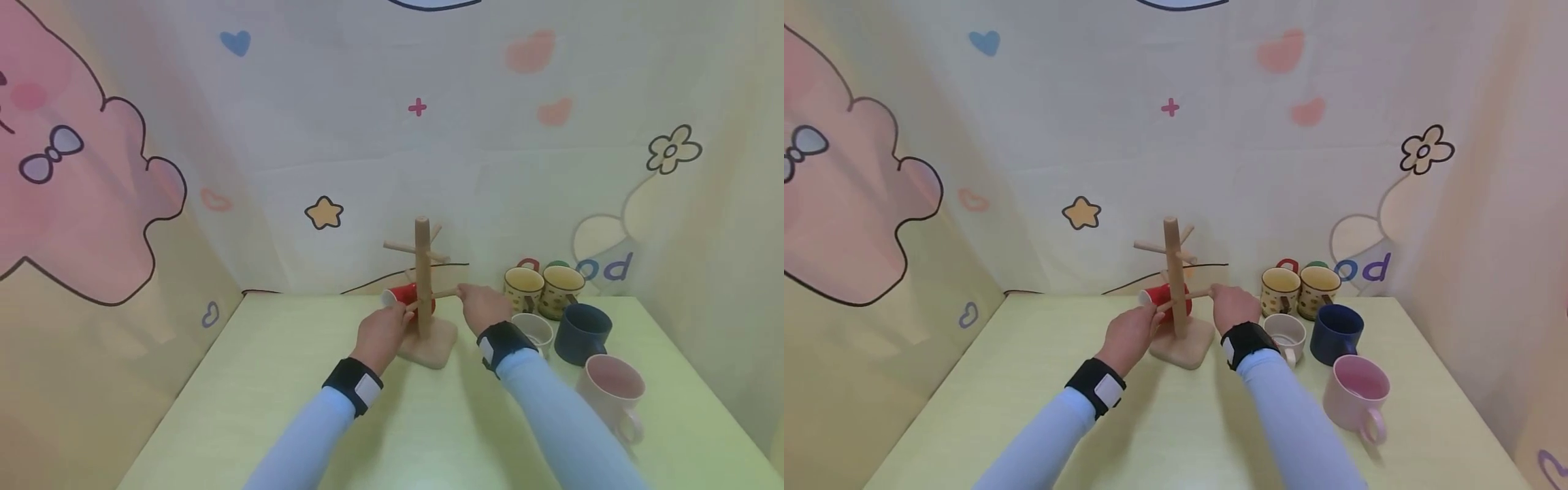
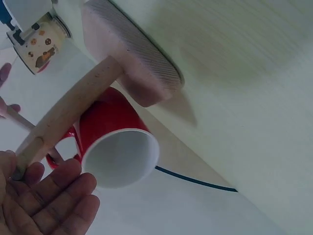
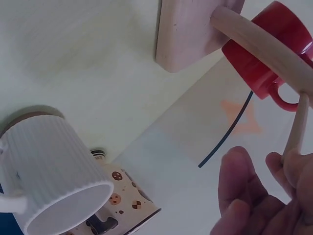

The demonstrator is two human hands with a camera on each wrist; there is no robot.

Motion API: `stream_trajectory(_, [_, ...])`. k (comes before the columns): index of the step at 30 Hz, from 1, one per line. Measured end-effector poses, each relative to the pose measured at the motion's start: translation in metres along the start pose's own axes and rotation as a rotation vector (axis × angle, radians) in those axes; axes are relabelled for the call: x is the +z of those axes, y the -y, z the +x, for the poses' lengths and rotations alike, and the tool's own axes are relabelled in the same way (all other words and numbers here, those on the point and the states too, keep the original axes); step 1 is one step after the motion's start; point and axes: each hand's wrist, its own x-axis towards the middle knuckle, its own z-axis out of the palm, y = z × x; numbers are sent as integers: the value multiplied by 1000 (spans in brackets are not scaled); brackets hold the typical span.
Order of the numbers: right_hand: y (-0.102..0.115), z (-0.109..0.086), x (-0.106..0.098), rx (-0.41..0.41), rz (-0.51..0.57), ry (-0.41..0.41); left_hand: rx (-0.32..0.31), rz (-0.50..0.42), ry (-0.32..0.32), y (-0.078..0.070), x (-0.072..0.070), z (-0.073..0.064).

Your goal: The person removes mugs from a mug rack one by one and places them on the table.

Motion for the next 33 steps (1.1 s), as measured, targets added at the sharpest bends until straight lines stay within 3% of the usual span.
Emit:
stream_trajectory(9, [-10, 5, -2, 21, 17, 60, 55, 68, 4, -16, -1, -4])
stream_trajectory(17, [7, -7, -5, 103, 37, 54, 101, 148, 5, -11, -4, -4])
stream_trajectory(22, [23, -14, 1, 179, 53, 48, 122, 191, 42, -3, -9, -2])
stream_trajectory(26, [37, -20, 7, 179, 60, 25, 76, 182, 38, 8, -10, 0])
stream_trajectory(30, [55, -27, 6, 102, 132, 45, -41, 92, -4, 22, -11, 3])
stream_trajectory(33, [67, -30, 4, 63, 162, 59, -80, 83, 1, 30, -11, 5])
